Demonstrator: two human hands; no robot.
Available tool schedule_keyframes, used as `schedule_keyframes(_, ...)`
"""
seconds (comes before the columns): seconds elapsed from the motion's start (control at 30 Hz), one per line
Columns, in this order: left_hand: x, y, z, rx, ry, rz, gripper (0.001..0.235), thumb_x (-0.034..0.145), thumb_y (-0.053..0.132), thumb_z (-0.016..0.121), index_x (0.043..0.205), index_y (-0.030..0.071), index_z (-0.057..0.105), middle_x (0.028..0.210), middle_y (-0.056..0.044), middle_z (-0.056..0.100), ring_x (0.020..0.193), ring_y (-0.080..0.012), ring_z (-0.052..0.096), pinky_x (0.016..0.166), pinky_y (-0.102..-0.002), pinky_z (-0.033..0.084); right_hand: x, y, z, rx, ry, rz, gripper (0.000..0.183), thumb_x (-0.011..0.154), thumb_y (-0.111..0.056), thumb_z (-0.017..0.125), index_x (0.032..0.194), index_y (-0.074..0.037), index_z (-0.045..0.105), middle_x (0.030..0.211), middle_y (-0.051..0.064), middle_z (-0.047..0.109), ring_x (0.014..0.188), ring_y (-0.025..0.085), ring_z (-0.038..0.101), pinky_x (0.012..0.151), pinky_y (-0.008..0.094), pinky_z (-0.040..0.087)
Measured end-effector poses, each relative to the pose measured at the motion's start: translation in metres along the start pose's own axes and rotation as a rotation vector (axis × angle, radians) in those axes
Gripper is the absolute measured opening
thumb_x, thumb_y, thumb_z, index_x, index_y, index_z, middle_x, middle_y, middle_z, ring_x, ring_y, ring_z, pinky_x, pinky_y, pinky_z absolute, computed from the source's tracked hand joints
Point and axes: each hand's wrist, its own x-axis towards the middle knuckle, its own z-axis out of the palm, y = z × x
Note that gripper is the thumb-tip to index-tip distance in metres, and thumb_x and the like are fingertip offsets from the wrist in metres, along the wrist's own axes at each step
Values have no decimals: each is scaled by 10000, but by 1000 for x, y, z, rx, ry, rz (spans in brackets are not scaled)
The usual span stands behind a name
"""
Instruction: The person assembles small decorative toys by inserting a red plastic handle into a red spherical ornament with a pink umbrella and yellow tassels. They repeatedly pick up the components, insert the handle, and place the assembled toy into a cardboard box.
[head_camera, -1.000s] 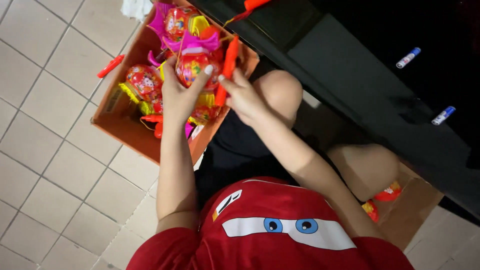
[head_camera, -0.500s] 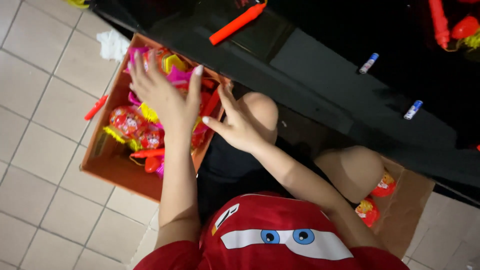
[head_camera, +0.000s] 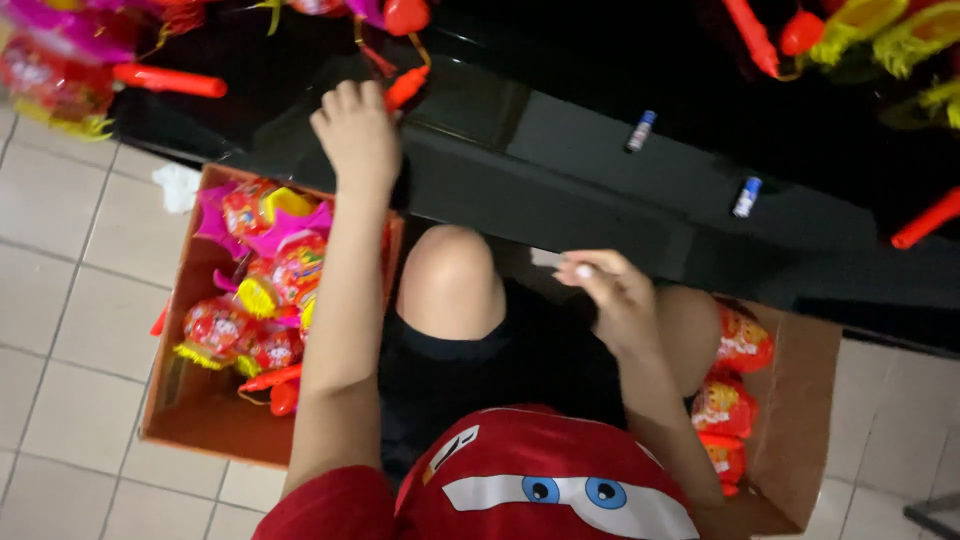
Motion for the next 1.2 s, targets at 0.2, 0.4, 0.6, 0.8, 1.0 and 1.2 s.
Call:
schedule_keyframes(0.2, 10, 8, -131, -507, 61, -39, 268, 1060, 241, 582, 1272, 79, 563, 1083, -161, 667, 947, -390, 646, 738, -497, 506, -19, -23, -48, -10, 108, 38, 230, 1018, -150, 618, 1174, -4, 706, 1049, 118, 752, 994, 184, 725, 946, 277, 605)
schedule_keyframes(0.4, 25, 0, -258, -799, 402, 89, 276, 1182, 260, 583, 1218, -13, 586, 931, -149, 671, 747, -286, 628, 684, -391, 475, 15, -55, -52, -280, -126, -408, 470, 940, -114, 715, 1380, -37, 568, 1377, 145, 573, 1341, 271, 568, 1133, 401, 501)
schedule_keyframes(0.6, 2, 40, -310, -1144, 69, 231, 276, 1054, 198, 635, 1249, 2, 632, 1068, -104, 646, 867, -186, 530, 786, -313, 413, 19, -144, -11, -412, -89, -858, 1021, 809, -454, 866, 1583, -70, 321, 1656, 180, 337, 1598, 338, 330, 1375, 508, 275)
schedule_keyframes(0.8, -7, 124, -294, -1779, -107, 187, 206, 976, 144, 673, 1153, 42, 698, 699, -87, 661, 649, -127, 576, 635, -312, 540, 30, -106, 15, 303, -407, -659, 1072, 551, 46, 979, 1481, 69, 449, 1444, 254, 559, 1349, 376, 557, 1150, 546, 424)
schedule_keyframes(1.0, 10, 181, -249, -2149, -188, 50, 218, 1058, 206, 602, 1191, 47, 669, 704, -4, 596, 635, -47, 525, 613, -217, 477, 60, -90, 1, 559, -222, -708, 1221, 705, -152, 949, 1649, -132, 176, 1707, 74, 274, 1509, 322, 421, 1262, 460, 383)
schedule_keyframes(1.2, 39, 209, -186, -2488, -75, -77, 274, 1097, 291, 551, 1206, 48, 616, 712, -8, 501, 545, -62, 492, 522, -212, 448, 106, -53, -9, 573, -216, -732, 1450, 673, 23, 979, 1686, -310, -4, 1671, -59, 355, 1507, 227, 429, 1273, 463, 362)
